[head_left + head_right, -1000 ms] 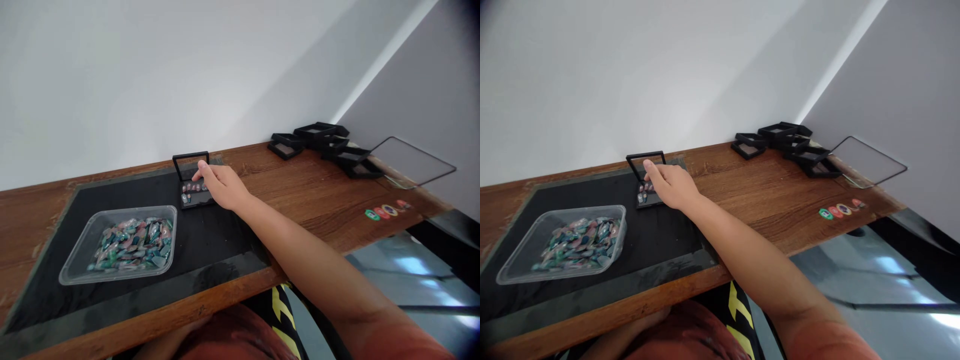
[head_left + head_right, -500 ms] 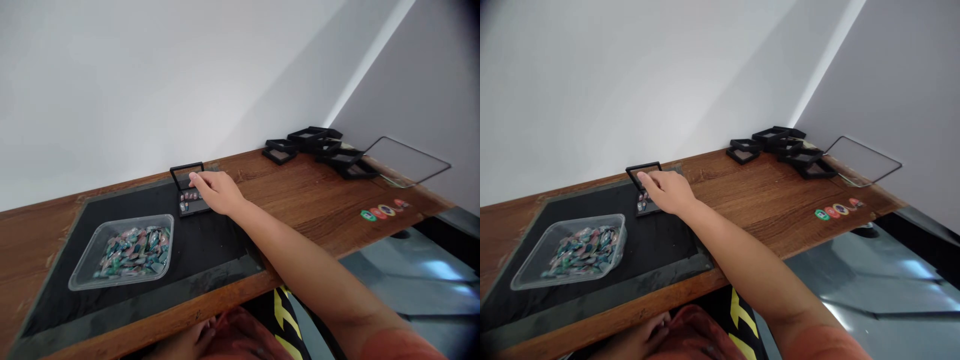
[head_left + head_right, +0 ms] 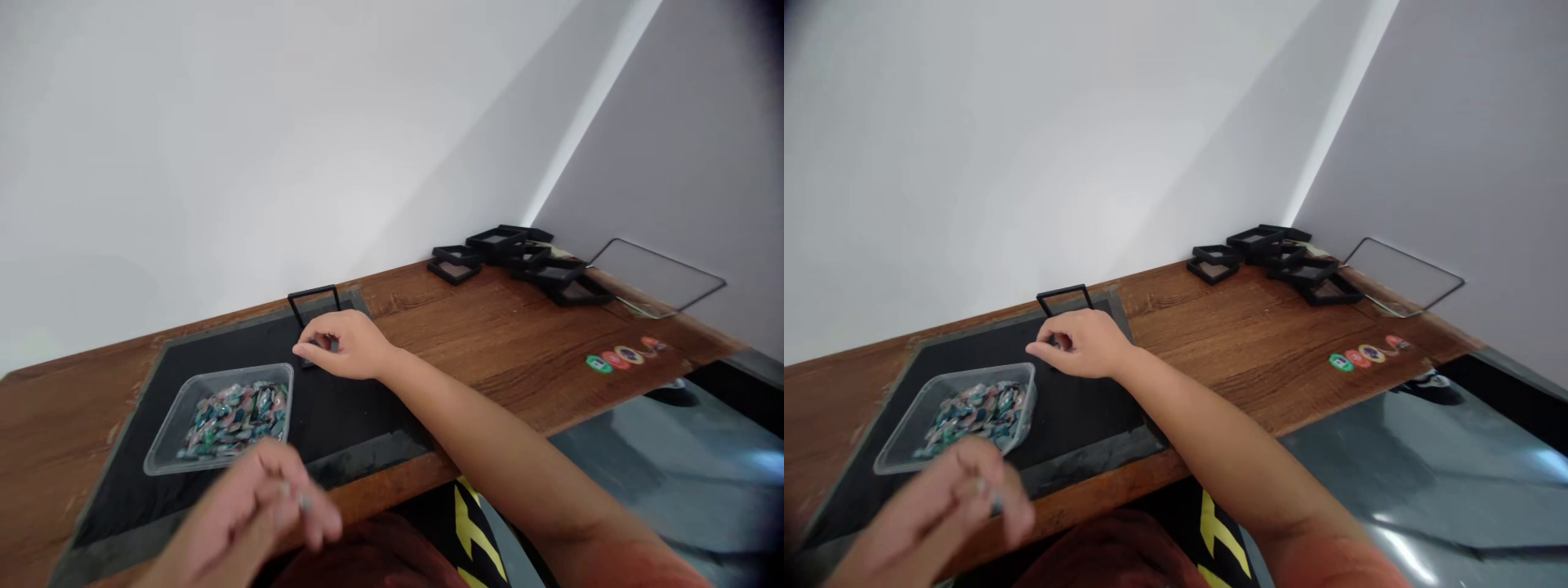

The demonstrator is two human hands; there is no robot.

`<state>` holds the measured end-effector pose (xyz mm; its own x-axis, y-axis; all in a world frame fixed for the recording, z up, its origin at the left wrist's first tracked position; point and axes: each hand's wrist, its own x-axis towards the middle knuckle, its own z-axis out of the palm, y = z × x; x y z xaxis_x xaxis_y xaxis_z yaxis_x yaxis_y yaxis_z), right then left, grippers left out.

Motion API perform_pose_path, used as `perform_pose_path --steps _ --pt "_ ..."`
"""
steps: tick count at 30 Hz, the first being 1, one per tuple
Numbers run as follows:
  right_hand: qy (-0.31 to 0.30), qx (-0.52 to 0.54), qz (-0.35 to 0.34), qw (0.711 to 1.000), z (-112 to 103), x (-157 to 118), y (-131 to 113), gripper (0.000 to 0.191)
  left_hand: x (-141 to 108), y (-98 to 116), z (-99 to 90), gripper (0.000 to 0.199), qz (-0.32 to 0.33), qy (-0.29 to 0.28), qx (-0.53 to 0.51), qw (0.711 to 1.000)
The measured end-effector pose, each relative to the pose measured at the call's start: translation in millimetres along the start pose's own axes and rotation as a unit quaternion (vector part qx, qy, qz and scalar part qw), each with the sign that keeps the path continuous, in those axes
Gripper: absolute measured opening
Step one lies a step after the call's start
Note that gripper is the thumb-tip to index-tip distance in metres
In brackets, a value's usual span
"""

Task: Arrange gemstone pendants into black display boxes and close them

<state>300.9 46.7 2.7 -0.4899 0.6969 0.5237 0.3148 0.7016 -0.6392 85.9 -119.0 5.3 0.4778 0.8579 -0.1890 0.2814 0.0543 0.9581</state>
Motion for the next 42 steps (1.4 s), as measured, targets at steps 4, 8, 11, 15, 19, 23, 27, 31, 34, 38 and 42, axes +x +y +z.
perform_pose_path --steps 4,8,11,15,19,23,27,31,34,38,42 --pt "0.034 0.041 -0.011 0.999 3 1 3 0.03 68 38 -43.5 0.037 0.153 0.277 0.118 0.941" --pt "0.08 0.082 -0.018 0.993 2 2 5 0.028 100 40 -57.7 0.029 0.21 0.361 0.157 0.895" --pt "0.106 0.107 -0.03 0.988 3 2 2 0.028 95 36 -55.4 0.02 0.222 0.384 0.211 0.871" --pt "0.117 0.134 -0.05 0.983 10 0 -6 0.024 86 34 -51.0 0.013 0.249 0.359 0.23 0.87" --pt "0.108 0.176 -0.056 0.977 15 -2 -15 0.017 85 31 -50.0 0.013 0.188 0.382 0.176 0.887" --pt "0.098 0.232 0.001 0.968 10 -2 -20 0.017 85 29 -53.4 0.016 0.162 0.375 0.151 0.9" --pt "0.052 0.313 0.064 0.946 9 1 -17 0.023 85 27 -55.5 0.017 0.155 0.361 0.153 0.907" --pt "0.029 0.385 0.103 0.916 17 3 -10 0.036 85 27 -56.0 0.017 0.154 0.354 0.177 0.905" --pt "0.021 0.411 0.105 0.905 19 4 -9 0.038 85 26 -57.6 0.017 0.155 0.346 0.193 0.905" --pt "0.016 0.429 0.112 0.896 14 4 -9 0.038 86 24 -58.4 0.016 0.169 0.314 0.18 0.916" --pt "-0.027 0.448 0.122 0.885 11 4 -8 0.032 87 24 -55.1 0.008 0.193 0.336 0.192 0.902"
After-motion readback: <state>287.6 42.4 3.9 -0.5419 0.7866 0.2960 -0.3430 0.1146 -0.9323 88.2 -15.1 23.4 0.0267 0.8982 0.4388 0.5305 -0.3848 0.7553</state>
